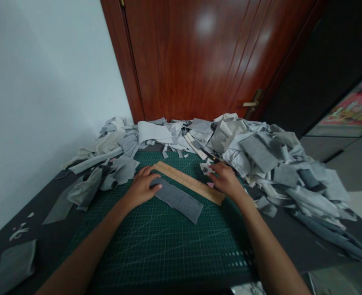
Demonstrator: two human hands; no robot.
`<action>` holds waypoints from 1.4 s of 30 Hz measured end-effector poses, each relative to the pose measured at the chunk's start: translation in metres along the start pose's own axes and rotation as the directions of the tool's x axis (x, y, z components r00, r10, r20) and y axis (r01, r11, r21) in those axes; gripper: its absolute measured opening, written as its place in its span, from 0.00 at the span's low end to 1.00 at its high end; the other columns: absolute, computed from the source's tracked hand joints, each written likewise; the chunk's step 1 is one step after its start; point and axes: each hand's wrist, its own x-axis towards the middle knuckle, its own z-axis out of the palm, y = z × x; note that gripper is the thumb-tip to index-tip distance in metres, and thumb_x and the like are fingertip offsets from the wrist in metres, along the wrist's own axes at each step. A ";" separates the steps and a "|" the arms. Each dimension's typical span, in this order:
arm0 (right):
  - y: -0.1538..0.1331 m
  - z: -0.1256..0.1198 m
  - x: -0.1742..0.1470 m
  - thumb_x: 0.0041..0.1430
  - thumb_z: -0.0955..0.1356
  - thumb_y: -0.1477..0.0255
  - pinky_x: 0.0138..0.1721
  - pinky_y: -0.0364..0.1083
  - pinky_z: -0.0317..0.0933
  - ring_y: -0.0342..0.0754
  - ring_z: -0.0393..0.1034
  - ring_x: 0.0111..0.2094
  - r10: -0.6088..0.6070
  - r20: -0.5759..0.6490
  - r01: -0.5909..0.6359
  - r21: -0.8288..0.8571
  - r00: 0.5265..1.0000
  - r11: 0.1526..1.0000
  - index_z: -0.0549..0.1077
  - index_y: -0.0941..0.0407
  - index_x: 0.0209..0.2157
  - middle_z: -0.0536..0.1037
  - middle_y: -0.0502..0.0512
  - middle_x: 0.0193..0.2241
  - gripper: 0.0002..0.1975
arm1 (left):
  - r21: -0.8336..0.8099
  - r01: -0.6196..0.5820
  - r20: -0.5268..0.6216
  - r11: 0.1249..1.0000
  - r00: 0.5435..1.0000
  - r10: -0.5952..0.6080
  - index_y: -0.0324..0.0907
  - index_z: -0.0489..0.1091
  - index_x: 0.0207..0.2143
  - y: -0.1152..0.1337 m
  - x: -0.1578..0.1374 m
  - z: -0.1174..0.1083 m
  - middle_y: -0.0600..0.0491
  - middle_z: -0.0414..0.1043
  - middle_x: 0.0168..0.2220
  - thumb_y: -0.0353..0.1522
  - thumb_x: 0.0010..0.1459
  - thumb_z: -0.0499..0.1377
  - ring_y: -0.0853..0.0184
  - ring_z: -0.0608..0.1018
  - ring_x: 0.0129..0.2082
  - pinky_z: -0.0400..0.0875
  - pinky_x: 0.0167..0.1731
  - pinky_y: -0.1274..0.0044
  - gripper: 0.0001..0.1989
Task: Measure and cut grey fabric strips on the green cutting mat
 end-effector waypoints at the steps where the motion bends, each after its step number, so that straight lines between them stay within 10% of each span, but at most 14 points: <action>1: -0.017 0.004 -0.004 0.65 0.70 0.65 0.43 0.48 0.64 0.53 0.76 0.41 -0.058 0.069 0.056 0.038 0.996 0.998 0.79 0.54 0.47 0.83 0.58 0.40 0.12 | 0.007 0.003 0.001 1.000 1.000 -0.003 0.42 0.75 0.50 -0.001 -0.001 -0.001 0.43 0.64 0.62 0.38 0.59 0.61 0.48 0.62 0.66 0.58 0.64 0.59 0.18; 6: -0.073 0.023 -0.026 0.59 0.75 0.61 0.38 0.48 0.59 0.55 0.76 0.39 -0.253 0.322 0.233 0.098 0.913 0.967 0.78 0.54 0.36 0.82 0.58 0.36 0.12 | -0.003 0.147 0.014 0.989 0.989 -0.147 0.38 0.67 0.59 -0.004 -0.008 -0.007 0.37 0.61 0.65 0.45 0.55 0.63 0.43 0.61 0.66 0.56 0.64 0.55 0.33; 11: -0.065 0.025 -0.025 0.64 0.69 0.72 0.38 0.47 0.59 0.51 0.73 0.36 -0.228 0.249 0.140 0.327 0.941 0.935 0.75 0.54 0.34 0.80 0.55 0.34 0.03 | -0.420 0.272 -0.032 0.866 0.949 -0.313 0.44 0.75 0.34 -0.002 -0.007 -0.018 0.48 0.75 0.42 0.43 0.40 0.71 0.49 0.72 0.51 0.63 0.56 0.61 0.20; 16: -0.039 0.016 -0.004 0.47 0.77 0.66 0.31 0.45 0.58 0.47 0.67 0.28 0.143 0.093 -0.156 0.826 0.985 0.542 0.75 0.54 0.27 0.74 0.47 0.24 0.10 | -0.747 0.309 -0.011 0.588 0.879 -0.476 0.43 0.72 0.23 0.007 -0.001 -0.030 0.54 0.72 0.24 0.44 0.38 0.73 0.61 0.75 0.31 0.68 0.36 0.72 0.18; 26: -0.037 0.024 0.004 0.40 0.76 0.45 0.20 0.44 0.59 0.44 0.62 0.19 0.460 0.161 -0.260 0.952 0.873 0.161 0.70 0.53 0.24 0.70 0.45 0.18 0.26 | -0.970 0.240 0.157 0.049 0.764 -0.626 0.39 0.77 0.36 0.054 -0.001 -0.014 0.52 0.78 0.28 0.45 0.29 0.79 0.67 0.77 0.26 0.70 0.26 0.77 0.32; 36: -0.087 0.038 -0.015 0.44 0.78 0.50 0.23 0.43 0.60 0.43 0.62 0.21 0.416 0.177 -0.245 0.963 0.892 0.115 0.71 0.53 0.26 0.71 0.44 0.20 0.23 | -0.961 0.236 0.277 -0.146 0.784 -0.556 0.39 0.78 0.38 0.086 -0.010 -0.008 0.50 0.81 0.32 0.36 0.37 0.78 0.64 0.81 0.29 0.72 0.26 0.78 0.25; 42: -0.110 0.045 -0.031 0.52 0.76 0.53 0.25 0.43 0.58 0.43 0.62 0.23 0.228 0.109 -0.153 0.970 0.968 0.186 0.74 0.53 0.29 0.71 0.45 0.22 0.19 | -0.967 0.235 0.252 -0.101 0.816 -0.520 0.39 0.79 0.36 0.097 -0.016 -0.001 0.49 0.82 0.32 0.41 0.39 0.78 0.64 0.81 0.28 0.74 0.28 0.76 0.24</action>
